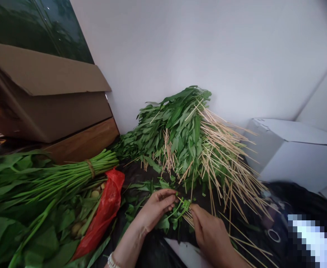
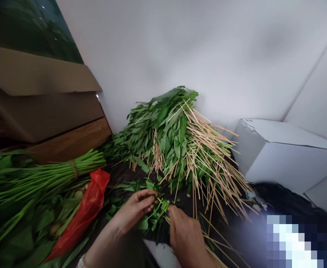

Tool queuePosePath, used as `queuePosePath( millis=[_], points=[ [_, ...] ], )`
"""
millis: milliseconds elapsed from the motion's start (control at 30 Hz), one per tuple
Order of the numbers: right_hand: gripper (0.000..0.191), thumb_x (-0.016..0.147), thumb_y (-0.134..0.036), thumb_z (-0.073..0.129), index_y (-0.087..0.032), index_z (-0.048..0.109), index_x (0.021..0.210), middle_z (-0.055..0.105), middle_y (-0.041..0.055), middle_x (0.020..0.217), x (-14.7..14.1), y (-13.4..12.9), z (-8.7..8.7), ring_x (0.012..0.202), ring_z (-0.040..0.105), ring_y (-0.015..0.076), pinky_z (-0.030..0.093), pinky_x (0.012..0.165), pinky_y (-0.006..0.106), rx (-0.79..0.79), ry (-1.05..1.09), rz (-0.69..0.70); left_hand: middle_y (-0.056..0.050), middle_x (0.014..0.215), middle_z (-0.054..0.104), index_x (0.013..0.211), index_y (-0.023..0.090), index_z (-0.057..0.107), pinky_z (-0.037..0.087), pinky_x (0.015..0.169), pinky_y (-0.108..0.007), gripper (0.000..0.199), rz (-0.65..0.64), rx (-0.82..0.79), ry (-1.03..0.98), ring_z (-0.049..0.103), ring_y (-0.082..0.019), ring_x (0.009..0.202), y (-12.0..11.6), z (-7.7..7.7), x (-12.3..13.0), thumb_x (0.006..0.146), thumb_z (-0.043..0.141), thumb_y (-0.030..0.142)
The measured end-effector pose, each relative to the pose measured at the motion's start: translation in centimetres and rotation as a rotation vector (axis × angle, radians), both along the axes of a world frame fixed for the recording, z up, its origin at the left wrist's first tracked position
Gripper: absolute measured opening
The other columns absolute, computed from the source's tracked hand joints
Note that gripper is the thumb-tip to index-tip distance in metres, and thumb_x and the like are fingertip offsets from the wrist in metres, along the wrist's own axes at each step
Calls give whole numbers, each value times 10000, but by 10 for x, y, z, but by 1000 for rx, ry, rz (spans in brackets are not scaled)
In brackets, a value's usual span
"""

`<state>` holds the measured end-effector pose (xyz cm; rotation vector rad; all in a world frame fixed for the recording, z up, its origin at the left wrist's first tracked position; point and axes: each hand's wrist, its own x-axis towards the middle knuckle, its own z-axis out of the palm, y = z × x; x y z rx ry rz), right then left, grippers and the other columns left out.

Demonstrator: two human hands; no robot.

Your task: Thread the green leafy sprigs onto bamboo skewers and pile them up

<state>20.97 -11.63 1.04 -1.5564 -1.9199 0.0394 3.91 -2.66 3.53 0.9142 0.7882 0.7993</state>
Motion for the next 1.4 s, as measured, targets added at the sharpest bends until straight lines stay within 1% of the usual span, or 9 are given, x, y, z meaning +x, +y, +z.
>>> queuePosePath(
  millis=[100,167,367,500,633,833,1000,1167,1400],
  points=[
    [268,972,-204,274,-218,541,970,678,20,746,0,-1,0,670,697,183,451,560,244,-13,15,10,-38,773,677,821,129,740,401,594,-195,378,40,48,20,528,-67,600,0,0,1,542,885,338],
    [262,972,-202,274,-216,535,978,678,25,773,1,-1,0,697,701,186,457,580,247,-17,19,13,-37,739,669,817,121,747,391,583,-192,364,52,62,26,508,-59,578,0,0,1,586,858,379],
    [252,973,-201,277,-215,528,988,670,25,780,2,-1,-1,691,693,182,455,597,251,5,23,18,-30,699,660,898,120,733,371,546,-171,353,27,63,-18,502,-53,562,1,-1,-1,649,831,350],
    [267,976,-204,268,-215,535,980,667,23,762,2,-1,-1,664,687,188,450,570,257,4,17,16,-40,711,685,882,123,714,378,544,-162,299,-4,75,-21,522,-51,562,1,0,-2,685,812,327],
    [282,980,-211,264,-198,544,1007,684,53,810,2,-1,0,737,697,188,477,642,255,-15,45,31,-46,702,696,836,113,705,376,527,-161,298,9,66,-5,516,-43,528,1,0,-2,671,820,332],
    [304,978,-221,263,-201,566,988,687,52,768,2,-1,1,684,691,179,469,592,237,-30,34,26,-48,681,698,806,104,714,370,516,-161,306,19,60,10,504,-39,511,-1,0,-1,649,832,338],
    [312,968,-201,258,-201,567,1012,699,53,784,1,-1,-1,733,704,196,477,628,254,-16,7,13,-47,680,702,813,112,729,383,540,-167,288,46,123,73,528,-57,554,1,-5,-2,665,819,341],
    [307,962,-195,254,-215,560,955,693,32,757,-1,-1,-5,676,697,190,444,564,251,-27,-15,2,-42,672,695,794,112,737,377,534,-174,288,25,178,147,531,-71,572,1,-8,0,674,804,365],
    [289,964,-191,253,-212,539,932,686,32,753,-3,-2,-4,699,697,182,437,596,244,-47,9,23,-19,633,671,730,123,729,359,509,-185,307,-23,176,197,481,-63,508,-2,-7,3,614,827,390]
  ],
)
